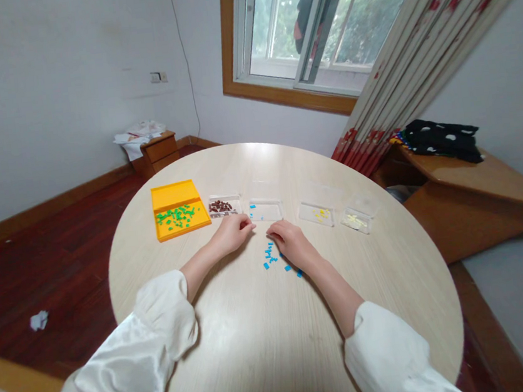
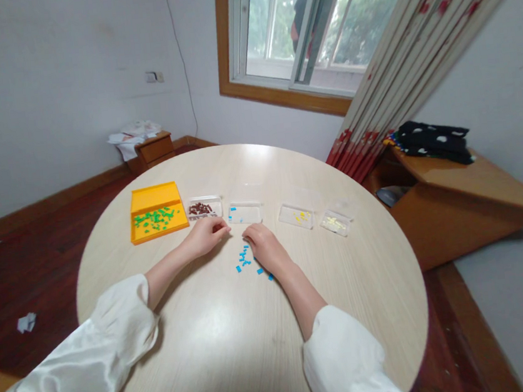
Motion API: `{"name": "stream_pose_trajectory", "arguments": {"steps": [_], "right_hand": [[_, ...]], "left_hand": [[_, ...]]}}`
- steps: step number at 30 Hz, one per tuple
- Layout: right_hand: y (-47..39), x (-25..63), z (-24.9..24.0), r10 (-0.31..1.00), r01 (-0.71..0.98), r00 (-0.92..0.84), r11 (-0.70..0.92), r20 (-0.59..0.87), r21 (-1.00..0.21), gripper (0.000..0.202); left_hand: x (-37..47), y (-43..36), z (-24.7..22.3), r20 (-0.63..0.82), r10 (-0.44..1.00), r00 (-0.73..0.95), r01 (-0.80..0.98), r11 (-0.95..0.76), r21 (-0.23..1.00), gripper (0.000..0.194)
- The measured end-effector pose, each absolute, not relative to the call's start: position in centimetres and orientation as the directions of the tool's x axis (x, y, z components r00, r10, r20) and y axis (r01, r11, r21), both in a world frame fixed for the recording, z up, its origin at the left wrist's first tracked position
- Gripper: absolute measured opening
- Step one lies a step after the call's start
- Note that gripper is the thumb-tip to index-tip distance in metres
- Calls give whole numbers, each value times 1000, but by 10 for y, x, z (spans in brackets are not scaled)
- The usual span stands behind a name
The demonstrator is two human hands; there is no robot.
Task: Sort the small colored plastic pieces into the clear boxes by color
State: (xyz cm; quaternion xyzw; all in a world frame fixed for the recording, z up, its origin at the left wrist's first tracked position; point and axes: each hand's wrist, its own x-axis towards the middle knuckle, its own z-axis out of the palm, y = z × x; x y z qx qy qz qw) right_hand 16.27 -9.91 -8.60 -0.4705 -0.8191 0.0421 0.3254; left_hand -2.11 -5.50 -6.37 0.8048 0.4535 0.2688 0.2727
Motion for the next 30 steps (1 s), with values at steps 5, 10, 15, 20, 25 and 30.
{"name": "stream_pose_trajectory", "arguments": {"steps": [5,10,15,20,25,30], "right_hand": [[-90,167,-84,709,776,-77,484,701,-404,23],[-74,170,-85,656,772,74,439,751,-459,21],[-65,168,-88,673,708,94,473,734,-524,33],[-67,174,-92,724,751,5,452,689,-481,42],[-71,176,-96,825,814,-117,398,552,-423,37],[-86,174,-96,858,816,-179,402,481,-415,38]], "left_hand": [[-20,-53,-66,204,876,436,558,-442,702,17],[-20,-53,-70,224,886,405,551,-432,714,15],[-21,-51,-73,250,895,369,504,-419,755,11],[-22,-50,-73,281,909,306,493,-404,770,12],[-22,-51,-71,335,897,288,476,-438,763,14],[-21,-52,-76,397,866,305,485,-500,717,12]]}}
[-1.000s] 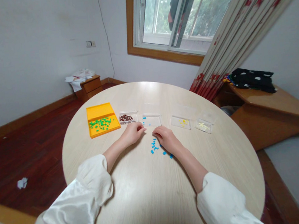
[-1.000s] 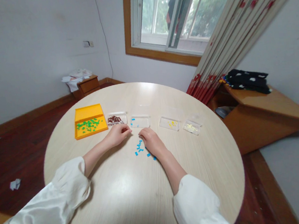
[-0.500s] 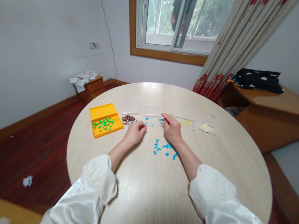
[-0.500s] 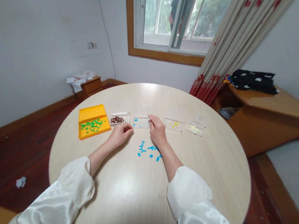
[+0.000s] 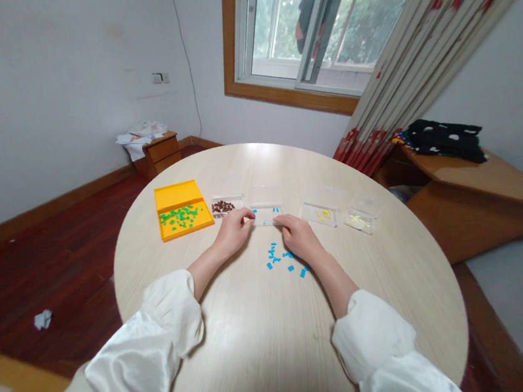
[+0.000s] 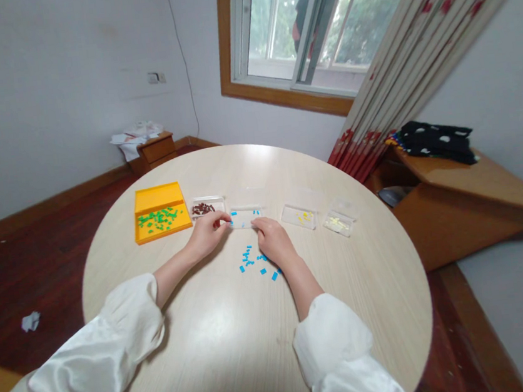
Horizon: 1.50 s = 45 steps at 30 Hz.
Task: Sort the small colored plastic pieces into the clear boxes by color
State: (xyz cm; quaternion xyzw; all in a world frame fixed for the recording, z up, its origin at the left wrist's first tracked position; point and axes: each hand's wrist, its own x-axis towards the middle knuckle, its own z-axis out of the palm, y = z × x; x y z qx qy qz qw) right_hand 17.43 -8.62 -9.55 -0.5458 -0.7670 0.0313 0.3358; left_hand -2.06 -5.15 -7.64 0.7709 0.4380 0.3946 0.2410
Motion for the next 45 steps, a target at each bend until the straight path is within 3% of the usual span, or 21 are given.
{"name": "stream_pose_trajectory", "arguments": {"steps": [7,12,19,27,31,45], "right_hand": [[-114,167,-88,853,814,-225,430,471,-390,38],[-127,182,-64,850,812,-115,378,514,-445,33],[-136,214,-49,990,815,-102,139,96,-563,23],[-138,203,-47,952,748,-303,216,-33,-628,24],[-137,195,-47,957,770,-283,193,-54,-608,14],[-137,188,-47,971,851,-234,182,-45,-493,13]], "left_hand": [[-18,-53,-81,418,837,353,501,-546,671,12],[-20,-51,-83,450,833,320,522,-552,651,13],[-18,-62,-70,483,747,457,439,-661,609,10],[-10,-84,-62,296,527,796,362,-808,466,21],[-10,-87,-62,236,496,836,373,-828,420,25],[-10,-84,-68,179,547,818,438,-793,424,26]]}}
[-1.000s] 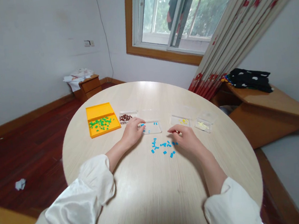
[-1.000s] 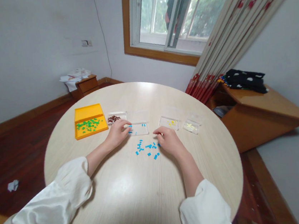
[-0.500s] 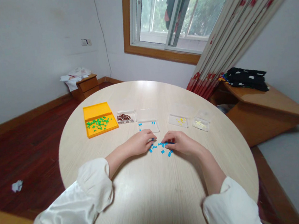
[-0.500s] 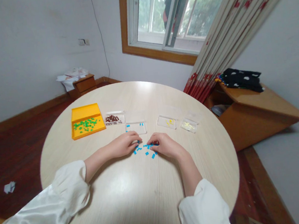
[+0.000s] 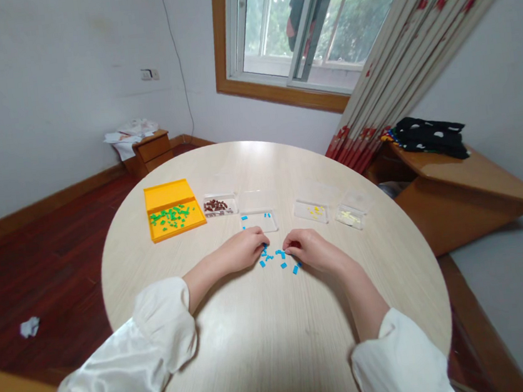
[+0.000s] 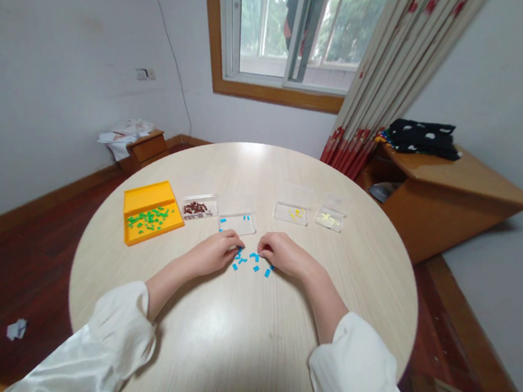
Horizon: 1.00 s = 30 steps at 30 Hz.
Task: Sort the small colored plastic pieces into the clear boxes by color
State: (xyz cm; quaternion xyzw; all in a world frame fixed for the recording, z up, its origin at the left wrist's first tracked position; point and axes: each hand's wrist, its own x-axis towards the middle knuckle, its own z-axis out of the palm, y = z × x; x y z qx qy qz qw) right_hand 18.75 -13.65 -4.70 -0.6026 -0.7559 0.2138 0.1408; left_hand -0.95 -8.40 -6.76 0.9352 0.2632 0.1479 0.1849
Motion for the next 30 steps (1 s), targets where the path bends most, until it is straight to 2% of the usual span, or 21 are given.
{"name": "stream_pose_trajectory", "arguments": {"steps": [13,30], "right_hand": [[-137,184,-48,971,873,-238,214,1,-439,18],[-138,184,-46,974,868,-225,204,7,-453,19]], "left_hand": [[-8,-87,-65,183,551,814,438,-790,429,24],[-5,-87,-69,193,574,796,447,-772,452,19]]}}
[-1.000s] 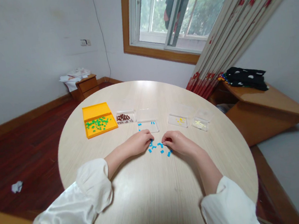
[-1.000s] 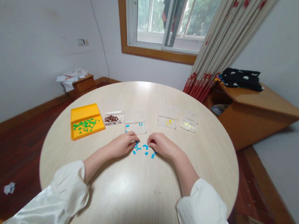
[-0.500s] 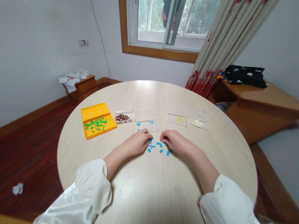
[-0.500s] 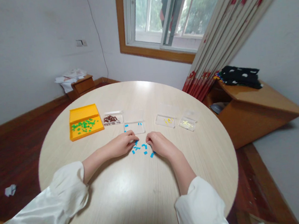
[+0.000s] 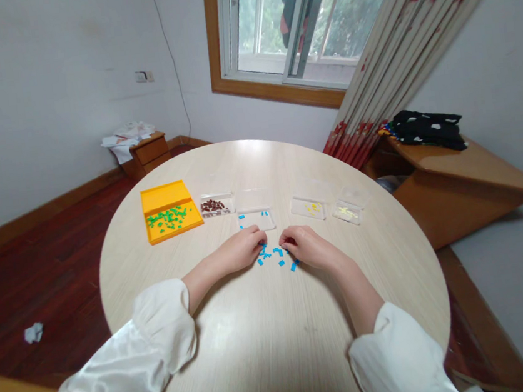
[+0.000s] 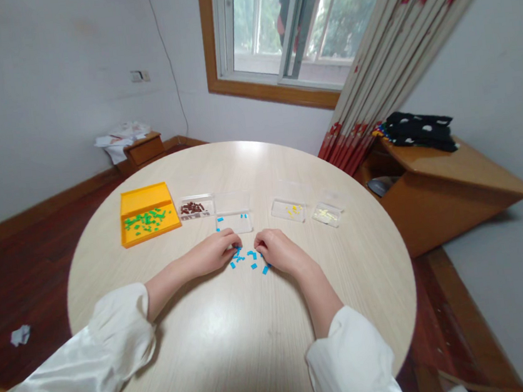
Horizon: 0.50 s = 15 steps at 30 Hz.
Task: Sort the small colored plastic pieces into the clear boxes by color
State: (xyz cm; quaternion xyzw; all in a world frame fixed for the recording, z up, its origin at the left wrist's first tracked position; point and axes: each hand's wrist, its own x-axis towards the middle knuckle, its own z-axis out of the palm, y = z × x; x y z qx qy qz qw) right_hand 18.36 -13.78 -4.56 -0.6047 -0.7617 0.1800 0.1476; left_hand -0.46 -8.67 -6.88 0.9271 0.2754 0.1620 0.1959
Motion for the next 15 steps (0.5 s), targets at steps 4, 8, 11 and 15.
{"name": "stream_pose_trajectory", "arguments": {"steps": [4,8,11,15], "right_hand": [[-139,183,-45,972,866,-233,213,12,-452,19],[-140,182,-44,972,860,-233,222,32,-461,19],[-141,178,-44,965,839,-256,254,62,-481,18],[-142,171,-43,951,807,-301,296,75,-510,14]], "left_hand": [[-5,-86,-71,218,575,788,431,-770,471,16],[-4,-86,-71,220,562,797,420,-779,465,15],[-4,-87,-70,203,557,806,434,-787,439,16],[-5,-84,-74,197,563,803,448,-787,424,15]]}}
